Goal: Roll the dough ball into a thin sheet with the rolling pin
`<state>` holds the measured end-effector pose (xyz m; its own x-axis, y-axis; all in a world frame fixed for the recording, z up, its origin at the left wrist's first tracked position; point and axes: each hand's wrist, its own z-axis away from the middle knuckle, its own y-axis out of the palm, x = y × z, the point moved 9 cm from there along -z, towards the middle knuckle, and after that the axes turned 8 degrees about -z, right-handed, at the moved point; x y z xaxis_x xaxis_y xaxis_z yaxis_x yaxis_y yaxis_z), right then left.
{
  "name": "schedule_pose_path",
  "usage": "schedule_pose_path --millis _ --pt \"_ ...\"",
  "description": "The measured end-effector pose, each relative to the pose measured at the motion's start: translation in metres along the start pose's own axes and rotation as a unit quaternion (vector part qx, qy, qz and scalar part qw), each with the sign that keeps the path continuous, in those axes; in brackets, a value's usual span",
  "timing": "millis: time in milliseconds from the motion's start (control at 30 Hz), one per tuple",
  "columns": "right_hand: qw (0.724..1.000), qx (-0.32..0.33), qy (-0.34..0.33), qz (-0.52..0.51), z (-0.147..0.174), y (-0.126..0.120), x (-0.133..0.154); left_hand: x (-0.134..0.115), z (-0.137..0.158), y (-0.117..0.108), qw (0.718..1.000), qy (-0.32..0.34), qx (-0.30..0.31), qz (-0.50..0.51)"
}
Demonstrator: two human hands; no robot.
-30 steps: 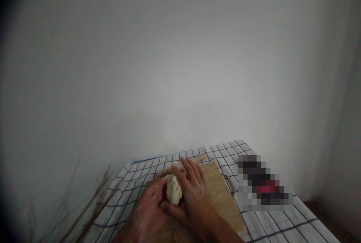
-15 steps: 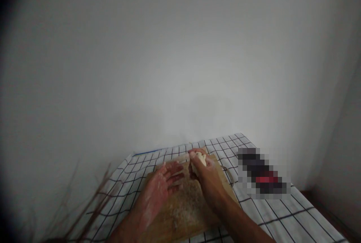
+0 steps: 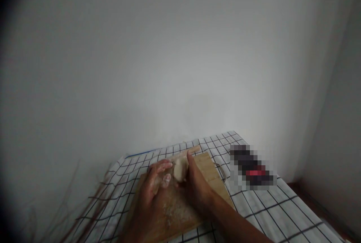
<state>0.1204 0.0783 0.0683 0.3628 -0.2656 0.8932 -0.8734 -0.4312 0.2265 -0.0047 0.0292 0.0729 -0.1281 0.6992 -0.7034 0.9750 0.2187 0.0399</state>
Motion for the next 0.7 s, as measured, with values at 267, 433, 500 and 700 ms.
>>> schedule_pose_path --millis 267,433,500,700 --pt "0.971 0.164 0.127 -0.117 0.024 0.052 -0.002 0.005 -0.011 -0.012 0.996 0.043 -0.010 -0.083" --pt "0.991 0.097 0.088 -0.012 0.013 0.023 -0.012 0.014 -0.018 -0.018 0.999 -0.026 -0.012 -0.026" --pt "0.997 0.050 0.042 0.036 0.005 0.007 -0.007 0.027 -0.021 -0.018 0.995 -0.093 -0.008 0.041" --pt "0.990 0.045 -0.034 0.126 0.000 0.004 0.009 0.071 -0.018 -0.016 0.942 -0.255 -0.034 0.216"
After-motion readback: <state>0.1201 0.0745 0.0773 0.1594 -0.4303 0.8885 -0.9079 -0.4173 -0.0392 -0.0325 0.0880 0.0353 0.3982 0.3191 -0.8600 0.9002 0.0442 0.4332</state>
